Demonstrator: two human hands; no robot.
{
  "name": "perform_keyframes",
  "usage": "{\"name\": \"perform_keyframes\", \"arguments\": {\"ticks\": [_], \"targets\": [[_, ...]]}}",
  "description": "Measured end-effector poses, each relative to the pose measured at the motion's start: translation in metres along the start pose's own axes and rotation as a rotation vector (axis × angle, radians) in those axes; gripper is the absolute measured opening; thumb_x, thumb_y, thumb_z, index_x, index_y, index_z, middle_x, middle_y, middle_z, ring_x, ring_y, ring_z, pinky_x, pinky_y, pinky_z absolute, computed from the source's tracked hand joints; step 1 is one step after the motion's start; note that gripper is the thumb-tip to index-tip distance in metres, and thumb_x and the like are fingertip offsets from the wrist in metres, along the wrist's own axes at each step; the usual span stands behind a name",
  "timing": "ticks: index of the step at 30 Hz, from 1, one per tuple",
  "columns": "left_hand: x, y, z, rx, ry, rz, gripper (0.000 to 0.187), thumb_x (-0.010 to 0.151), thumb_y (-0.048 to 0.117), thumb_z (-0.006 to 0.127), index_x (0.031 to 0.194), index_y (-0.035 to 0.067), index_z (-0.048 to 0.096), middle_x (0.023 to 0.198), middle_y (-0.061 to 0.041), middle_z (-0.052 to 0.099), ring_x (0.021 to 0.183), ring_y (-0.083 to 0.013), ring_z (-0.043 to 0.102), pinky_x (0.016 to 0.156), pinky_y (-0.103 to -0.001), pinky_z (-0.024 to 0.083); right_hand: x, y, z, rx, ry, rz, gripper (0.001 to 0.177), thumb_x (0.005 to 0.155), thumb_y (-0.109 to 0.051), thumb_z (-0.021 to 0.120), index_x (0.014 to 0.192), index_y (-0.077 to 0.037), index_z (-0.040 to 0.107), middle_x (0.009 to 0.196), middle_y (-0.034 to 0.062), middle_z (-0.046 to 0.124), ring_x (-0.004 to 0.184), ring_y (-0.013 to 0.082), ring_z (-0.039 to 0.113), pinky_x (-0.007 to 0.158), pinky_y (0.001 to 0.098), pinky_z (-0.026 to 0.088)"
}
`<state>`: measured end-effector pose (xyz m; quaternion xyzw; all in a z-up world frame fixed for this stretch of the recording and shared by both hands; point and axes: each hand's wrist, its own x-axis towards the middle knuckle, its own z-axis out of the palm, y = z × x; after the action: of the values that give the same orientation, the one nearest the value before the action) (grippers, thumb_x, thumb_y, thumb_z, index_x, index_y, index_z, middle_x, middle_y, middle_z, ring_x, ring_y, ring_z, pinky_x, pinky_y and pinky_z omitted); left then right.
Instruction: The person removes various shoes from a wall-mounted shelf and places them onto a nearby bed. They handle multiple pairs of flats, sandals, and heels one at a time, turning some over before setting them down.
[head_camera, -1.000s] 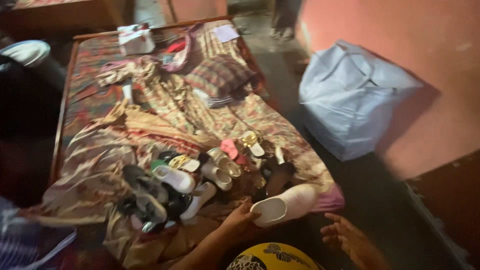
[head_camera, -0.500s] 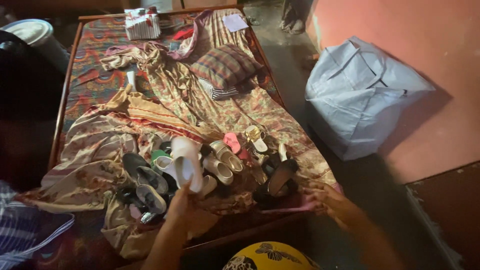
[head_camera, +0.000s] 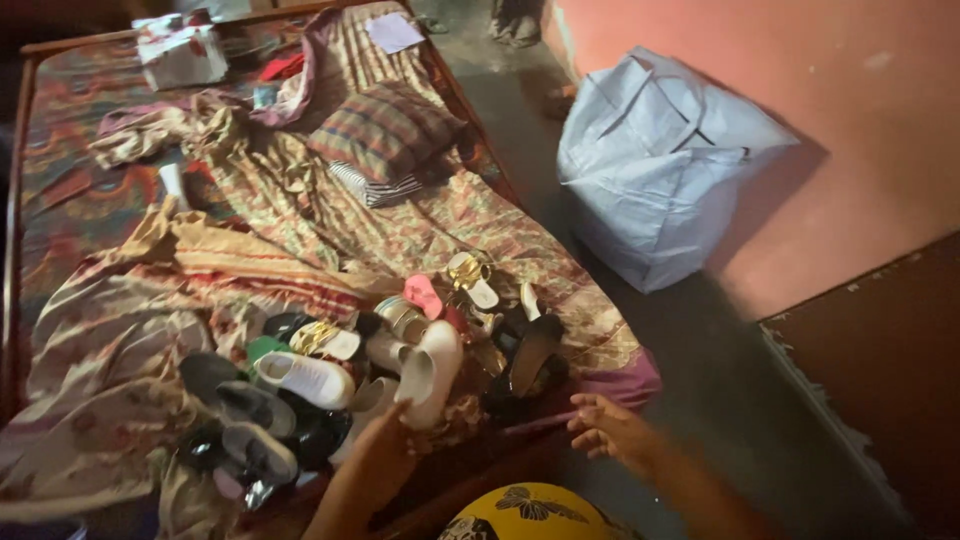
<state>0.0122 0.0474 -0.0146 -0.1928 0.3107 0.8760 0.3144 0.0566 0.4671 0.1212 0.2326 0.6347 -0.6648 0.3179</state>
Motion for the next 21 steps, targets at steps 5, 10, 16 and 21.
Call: {"name": "perform_keyframes", "arguments": {"ticks": [5,10,16,21], "targets": [[0.003,0.02,0.056,0.212,0.014,-0.19,0.051,0.094,0.036,0.059,0.127,-0.002,0.066,0.108,-0.015,0.076,0.091,-0.0253,0.071,0.071,-0.034,0.053,0.01,0.008,0.002,0.093,0.046,0.11,0.053,0.095,-0.036,0.059,0.143,-0.014,0.049,0.115,0.0086,0.065,0.095,0.0206,0.065,0.082,0.0365,0.053],[0.077,0.014,0.058,0.243,-0.063,-0.395,0.049,0.088,0.044,0.058,0.114,0.004,0.069,0.094,-0.017,0.076,0.07,-0.0273,0.072,0.053,-0.033,0.048,0.02,0.011,0.003,0.12,0.065,0.106,0.049,0.097,-0.035,0.057,0.141,-0.013,0.051,0.114,0.0077,0.067,0.093,0.0198,0.066,0.081,0.0357,0.053],[0.174,0.014,0.026,0.568,0.038,-0.114,0.038,0.096,0.03,0.062,0.113,-0.003,0.071,0.091,-0.016,0.072,0.068,-0.0226,0.067,0.059,-0.035,0.052,0.014,0.009,0.006,0.202,0.103,0.088,0.049,0.098,-0.033,0.055,0.142,-0.014,0.05,0.115,0.0084,0.067,0.093,0.02,0.067,0.079,0.0347,0.054],[0.215,0.023,0.041,0.635,0.103,-0.207,0.043,0.093,0.036,0.066,0.125,0.007,0.067,0.11,-0.008,0.067,0.093,-0.0215,0.061,0.076,-0.039,0.049,0.007,0.013,0.007,0.3,0.191,0.129,0.05,0.098,-0.032,0.055,0.144,-0.012,0.05,0.114,0.0088,0.067,0.092,0.0204,0.066,0.079,0.0355,0.054]]}}
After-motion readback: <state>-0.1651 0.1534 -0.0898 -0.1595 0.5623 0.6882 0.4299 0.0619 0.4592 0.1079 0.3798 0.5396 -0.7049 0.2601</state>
